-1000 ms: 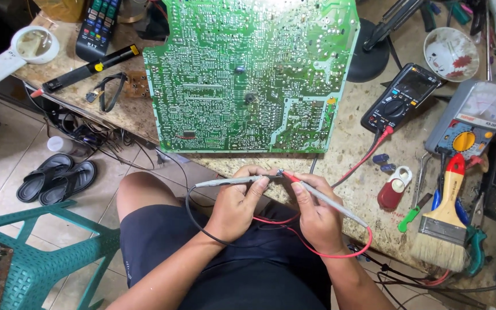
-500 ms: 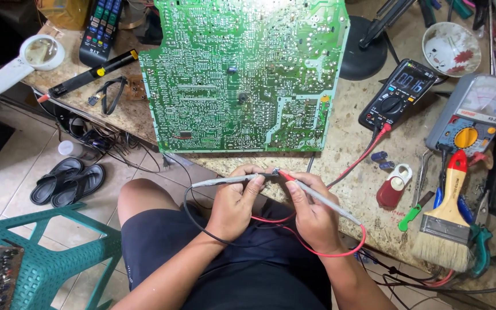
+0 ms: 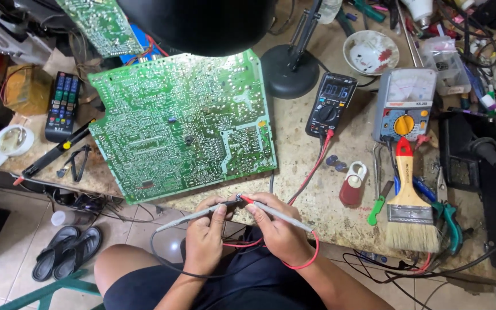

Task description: Desoldering and testing electronic components on a circuit board using a soldering iron, pump, and multimeter.

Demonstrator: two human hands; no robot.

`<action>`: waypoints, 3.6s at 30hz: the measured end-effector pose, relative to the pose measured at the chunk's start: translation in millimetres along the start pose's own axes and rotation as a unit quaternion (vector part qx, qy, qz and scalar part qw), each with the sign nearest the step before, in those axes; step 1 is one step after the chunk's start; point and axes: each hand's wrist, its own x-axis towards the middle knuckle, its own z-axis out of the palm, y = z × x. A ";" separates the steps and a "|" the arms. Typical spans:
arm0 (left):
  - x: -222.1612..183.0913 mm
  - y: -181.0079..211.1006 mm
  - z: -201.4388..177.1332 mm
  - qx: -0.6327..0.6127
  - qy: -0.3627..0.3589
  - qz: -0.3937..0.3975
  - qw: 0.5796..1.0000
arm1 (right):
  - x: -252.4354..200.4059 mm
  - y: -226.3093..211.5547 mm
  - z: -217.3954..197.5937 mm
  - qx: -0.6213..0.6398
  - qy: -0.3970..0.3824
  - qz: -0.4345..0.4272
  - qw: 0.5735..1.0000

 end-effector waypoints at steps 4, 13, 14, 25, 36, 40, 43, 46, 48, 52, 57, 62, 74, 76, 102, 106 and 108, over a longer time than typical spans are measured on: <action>-0.4 -2.6 1.9 -0.021 0.012 -0.013 1.000 | -0.7 3.0 -1.4 0.016 -0.002 -0.002 1.000; -0.2 7.5 0.4 0.004 0.006 -0.011 1.000 | -0.4 5.9 -0.5 -0.001 -0.009 -0.006 1.000; -0.5 7.8 0.7 -0.005 0.004 -0.006 1.000 | -0.5 5.8 -0.5 -0.001 -0.008 -0.011 1.000; -2.2 18.4 0.2 0.026 -0.004 -0.011 1.000 | -1.8 -0.6 1.1 0.006 -0.002 0.009 1.000; -10.0 46.9 -7.0 0.270 -0.014 0.340 0.901 | -29.7 -12.9 -12.8 -0.036 0.002 -0.265 0.963; -15.8 42.4 13.0 0.413 -0.038 0.371 0.831 | -36.5 -18.5 -22.2 -0.064 -0.024 -0.305 0.950; -12.1 35.6 22.0 0.365 -0.029 0.366 0.855 | -53.6 7.3 -47.7 -0.102 0.017 -0.293 0.950; -2.0 32.8 21.1 0.402 0.016 0.315 0.859 | -74.7 52.4 -103.4 -0.162 0.134 -0.221 0.952; 6.7 34.1 18.4 0.349 0.005 0.294 0.890 | -68.2 63.2 -151.5 -0.373 0.209 -0.253 0.868; 12.3 32.1 13.3 0.342 0.004 0.300 0.890 | -56.3 67.7 -208.9 -0.467 0.155 -0.189 0.850; 0.4 55.6 -13.7 0.030 -0.020 0.085 0.996 | -26.4 22.5 -211.8 -0.653 0.012 0.034 0.756; 10.9 53.6 -85.6 -0.366 0.043 -0.215 0.904 | 35.1 -18.6 -179.1 -0.480 0.017 -0.036 0.876; 96.5 74.3 -207.9 0.199 0.057 -0.055 0.977 | 190.1 -25.3 -94.4 -0.038 -0.185 0.194 0.963; 100.4 73.2 -209.7 0.184 0.040 -0.052 0.981 | 192.7 -19.3 -90.9 -0.034 -0.178 0.200 0.963; 1.5 77.5 -233.1 0.297 0.050 0.445 0.843 | 58.4 44.3 -128.2 -0.181 -0.103 -0.246 0.947; 5.1 79.6 -241.7 0.354 0.076 0.485 0.796 | 51.5 152.7 -171.4 -0.296 -0.049 -0.263 0.917; 14.6 86.8 -245.3 0.371 0.065 0.544 0.750 | 55.5 174.0 -166.0 0.338 0.151 0.217 0.903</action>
